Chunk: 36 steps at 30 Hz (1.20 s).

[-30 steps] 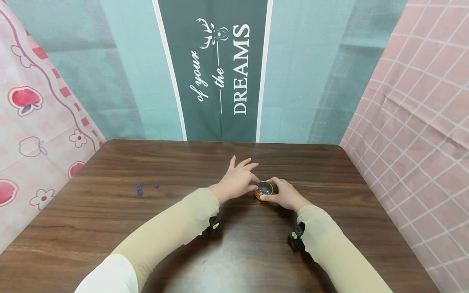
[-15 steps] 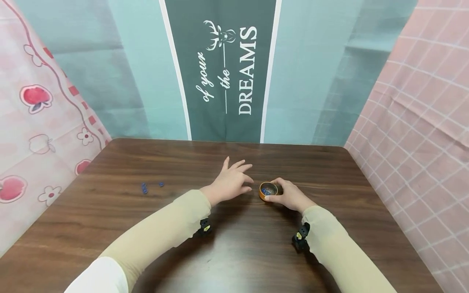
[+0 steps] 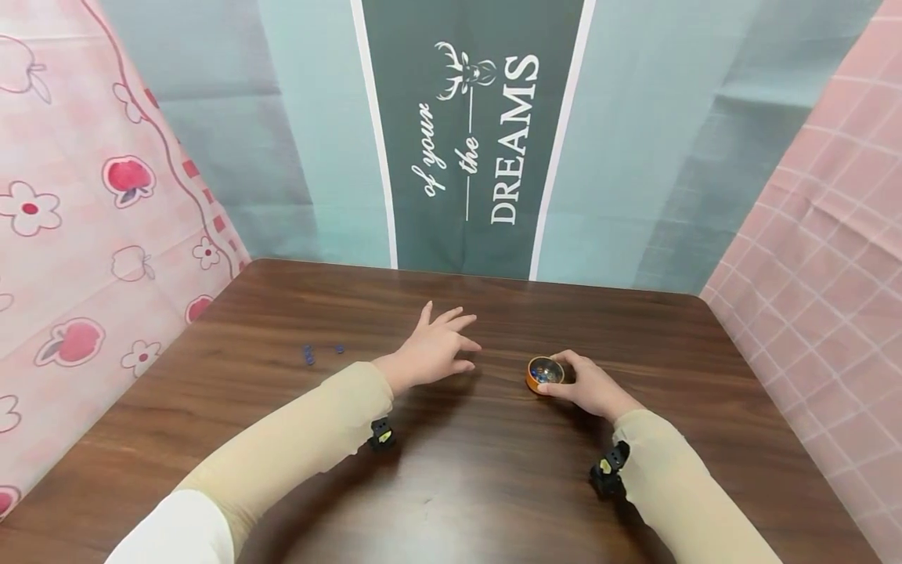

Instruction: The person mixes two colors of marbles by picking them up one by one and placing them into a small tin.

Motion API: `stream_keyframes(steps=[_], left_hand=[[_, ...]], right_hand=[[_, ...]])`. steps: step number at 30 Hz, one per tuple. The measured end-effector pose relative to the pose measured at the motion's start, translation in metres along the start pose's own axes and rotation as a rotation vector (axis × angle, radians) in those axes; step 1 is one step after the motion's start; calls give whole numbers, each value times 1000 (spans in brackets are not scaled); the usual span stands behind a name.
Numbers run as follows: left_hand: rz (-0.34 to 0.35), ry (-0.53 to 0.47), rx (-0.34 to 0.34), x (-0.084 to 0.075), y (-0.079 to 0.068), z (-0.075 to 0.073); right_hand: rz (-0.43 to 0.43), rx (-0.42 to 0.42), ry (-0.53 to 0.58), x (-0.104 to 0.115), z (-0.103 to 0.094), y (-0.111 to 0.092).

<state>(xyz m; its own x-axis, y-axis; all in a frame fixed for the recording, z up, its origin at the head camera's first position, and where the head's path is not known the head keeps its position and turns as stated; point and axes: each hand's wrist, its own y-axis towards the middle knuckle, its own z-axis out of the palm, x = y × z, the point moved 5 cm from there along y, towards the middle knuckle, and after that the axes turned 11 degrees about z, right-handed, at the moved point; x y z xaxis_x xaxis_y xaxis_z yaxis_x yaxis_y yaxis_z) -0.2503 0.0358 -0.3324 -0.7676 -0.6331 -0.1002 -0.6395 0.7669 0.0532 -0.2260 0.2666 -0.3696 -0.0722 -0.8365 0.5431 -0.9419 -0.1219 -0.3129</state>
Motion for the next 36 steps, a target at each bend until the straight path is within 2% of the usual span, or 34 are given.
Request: stream_keyframes(steps=[14, 27, 36], left_hand=[[-14, -65, 10, 37, -42, 0], [-34, -98, 2, 61, -64, -6], [-51, -86, -2, 77, -82, -13]], right_hand=[[-18, -25, -30, -1, 3, 2], [-7, -22, -19, -3, 5, -1], [-21, -41, -36, -3, 3, -1]])
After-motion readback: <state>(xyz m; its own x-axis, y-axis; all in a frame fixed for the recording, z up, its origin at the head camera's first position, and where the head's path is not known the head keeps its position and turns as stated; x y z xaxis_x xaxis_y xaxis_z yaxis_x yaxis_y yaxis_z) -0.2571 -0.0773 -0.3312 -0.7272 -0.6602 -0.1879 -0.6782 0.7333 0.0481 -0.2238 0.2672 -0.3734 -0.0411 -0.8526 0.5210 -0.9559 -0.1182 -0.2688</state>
